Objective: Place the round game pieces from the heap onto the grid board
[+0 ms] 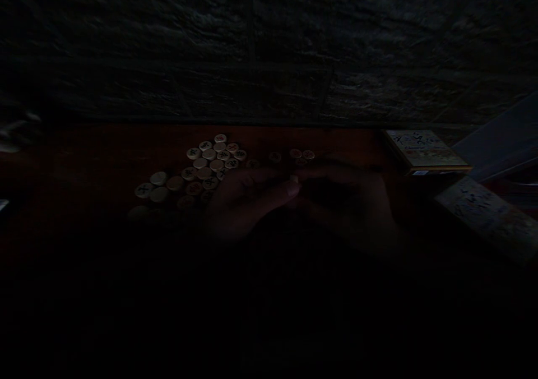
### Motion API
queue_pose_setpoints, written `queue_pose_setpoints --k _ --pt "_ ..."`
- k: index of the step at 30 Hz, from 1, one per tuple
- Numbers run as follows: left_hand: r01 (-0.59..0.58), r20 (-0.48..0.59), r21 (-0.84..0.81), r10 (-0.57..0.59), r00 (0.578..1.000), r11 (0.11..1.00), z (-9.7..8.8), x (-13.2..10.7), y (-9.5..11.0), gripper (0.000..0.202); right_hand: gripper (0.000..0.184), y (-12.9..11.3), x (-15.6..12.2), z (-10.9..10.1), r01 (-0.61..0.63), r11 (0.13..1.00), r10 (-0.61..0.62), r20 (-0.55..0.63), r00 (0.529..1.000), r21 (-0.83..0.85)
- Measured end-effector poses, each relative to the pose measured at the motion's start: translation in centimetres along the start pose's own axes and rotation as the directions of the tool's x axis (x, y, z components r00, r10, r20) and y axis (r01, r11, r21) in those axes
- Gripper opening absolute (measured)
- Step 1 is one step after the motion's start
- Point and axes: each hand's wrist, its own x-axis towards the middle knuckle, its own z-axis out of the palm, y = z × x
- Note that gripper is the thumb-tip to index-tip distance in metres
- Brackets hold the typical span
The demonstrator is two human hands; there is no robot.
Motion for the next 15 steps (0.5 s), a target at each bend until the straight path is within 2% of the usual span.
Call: queue_pose_setpoints --k 4,15 --pt "-0.002 0.029 -0.003 0.002 1.0 1.0 -0.03 -0.08 0.16 0.022 0.024 0.14 -0.08 0.02 0.017 1.0 -0.017 -0.007 1.0 -0.001" --pt "-0.004 -0.039 0.002 0.004 0.999 1.0 0.22 -0.07 -0.11 0.024 0.034 0.14 -0.08 0.12 -0.017 1.0 0.017 -0.011 1.0 0.006"
